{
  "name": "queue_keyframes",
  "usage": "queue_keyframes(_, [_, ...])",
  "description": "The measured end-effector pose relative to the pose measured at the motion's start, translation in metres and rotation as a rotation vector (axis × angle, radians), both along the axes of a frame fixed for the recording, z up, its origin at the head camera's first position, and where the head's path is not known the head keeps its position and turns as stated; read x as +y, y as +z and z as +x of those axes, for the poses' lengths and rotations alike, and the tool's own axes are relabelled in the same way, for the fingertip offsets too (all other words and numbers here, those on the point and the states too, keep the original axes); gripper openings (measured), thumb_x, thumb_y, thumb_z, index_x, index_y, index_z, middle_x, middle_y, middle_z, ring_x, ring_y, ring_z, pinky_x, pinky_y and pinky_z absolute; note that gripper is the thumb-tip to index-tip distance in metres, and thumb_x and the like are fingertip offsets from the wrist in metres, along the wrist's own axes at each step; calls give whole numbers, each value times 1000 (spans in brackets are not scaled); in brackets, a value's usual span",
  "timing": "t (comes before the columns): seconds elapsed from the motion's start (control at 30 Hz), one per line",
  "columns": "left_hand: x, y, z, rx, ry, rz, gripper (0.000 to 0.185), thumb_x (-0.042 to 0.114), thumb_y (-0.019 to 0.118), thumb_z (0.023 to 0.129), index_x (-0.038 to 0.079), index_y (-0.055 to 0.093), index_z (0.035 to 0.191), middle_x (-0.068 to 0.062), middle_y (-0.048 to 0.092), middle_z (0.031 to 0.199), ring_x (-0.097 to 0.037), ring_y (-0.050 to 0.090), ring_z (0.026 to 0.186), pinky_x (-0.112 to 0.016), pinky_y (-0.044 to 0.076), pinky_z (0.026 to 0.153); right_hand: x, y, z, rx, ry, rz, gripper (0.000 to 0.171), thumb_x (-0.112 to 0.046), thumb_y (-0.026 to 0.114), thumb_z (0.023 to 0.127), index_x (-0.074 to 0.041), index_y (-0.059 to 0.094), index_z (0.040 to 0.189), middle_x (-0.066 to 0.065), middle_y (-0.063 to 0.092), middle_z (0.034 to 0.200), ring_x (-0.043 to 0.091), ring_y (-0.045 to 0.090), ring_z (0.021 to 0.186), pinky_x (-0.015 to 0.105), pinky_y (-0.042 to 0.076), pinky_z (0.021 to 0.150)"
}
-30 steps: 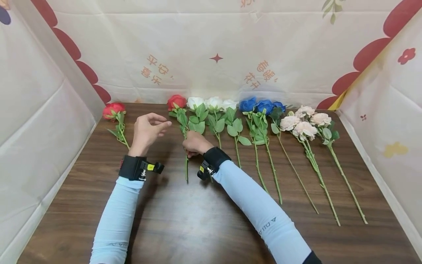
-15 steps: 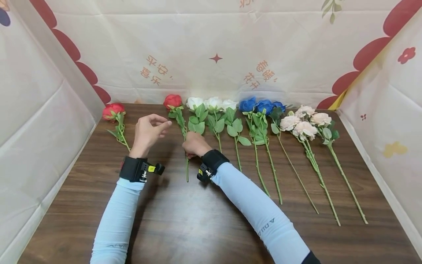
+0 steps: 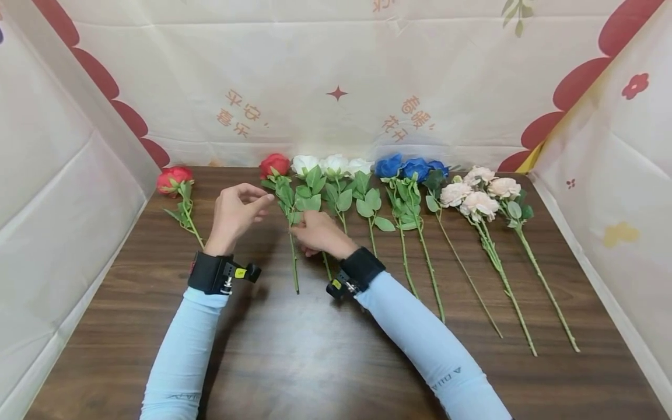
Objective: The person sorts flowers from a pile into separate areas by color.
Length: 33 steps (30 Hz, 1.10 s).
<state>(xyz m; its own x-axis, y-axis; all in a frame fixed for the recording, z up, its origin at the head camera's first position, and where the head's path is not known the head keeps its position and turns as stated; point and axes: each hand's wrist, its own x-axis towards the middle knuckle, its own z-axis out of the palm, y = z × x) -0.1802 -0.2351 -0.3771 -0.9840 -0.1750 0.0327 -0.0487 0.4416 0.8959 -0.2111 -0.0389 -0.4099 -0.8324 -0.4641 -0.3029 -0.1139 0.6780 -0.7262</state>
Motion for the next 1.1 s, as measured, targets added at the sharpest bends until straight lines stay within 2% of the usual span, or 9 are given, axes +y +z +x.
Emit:
queue_keyframes(0.17, [7,3,3,32,-41,-41,28,32,76,95,8,75,109,-21,78,101,-8,74,67,-26,63,65,40,17,14,14,64,-59,21,-26,61,105,-6,63,98,11,72,76,28,73,65,46,64,67])
queue_keyframes(0.3, [13,7,8,56,-75,-81,26,30,75,96,8,74,108,-20,78,100,-7,72,66,-26,62,63,75,29,26,54,97,-77,24,-26,60,106,-3,64,101,15,73,78,35,73,68,50,63,66])
queue_keyframes(0.5, [18,8,10,85,-96,-163,24,30,75,96,9,75,108,-18,79,97,-11,73,67,-30,62,62,117,42,40,66,47,-114,21,-26,60,106,-8,65,98,18,73,79,42,72,71,50,62,63])
queue_keyframes(0.6, [16,5,6,114,-64,-264,25,32,75,96,9,76,106,-15,79,93,-18,74,71,-30,58,63,129,46,42,75,15,-128,21,-28,60,106,-9,67,99,19,73,80,41,72,71,46,61,61])
queue_keyframes(0.73, [-3,-3,0,122,38,-450,31,36,74,95,7,77,105,-14,80,94,-30,73,80,-39,51,65,134,46,42,88,8,-137,22,-28,60,106,-9,67,99,17,72,78,40,72,70,44,61,60])
queue_keyframes(0.83, [-28,-7,-3,44,130,-540,36,39,74,94,5,77,106,-18,79,102,-40,72,90,-50,53,70,135,45,42,94,18,-133,21,-26,60,106,-8,67,98,14,72,76,39,72,69,44,61,60])
queue_keyframes(0.97, [-67,-10,-1,-137,232,-575,42,41,73,94,4,76,114,-23,75,115,-47,67,106,-58,53,78,133,43,43,90,41,-130,21,-27,60,106,-9,67,97,16,72,76,41,72,69,49,61,62])
queue_keyframes(1.0, [-76,-12,1,-178,253,-576,42,42,73,94,4,76,112,-24,75,113,-47,66,105,-57,52,77,133,42,43,88,46,-131,21,-27,60,106,-9,67,97,17,72,77,41,72,70,50,61,62])
queue_keyframes(1.1, [-99,-20,6,-276,292,-590,40,42,73,93,2,73,90,-19,69,82,-43,64,93,-51,48,69,132,41,45,86,56,-133,22,-27,60,106,-9,67,96,18,72,78,42,71,70,52,61,63])
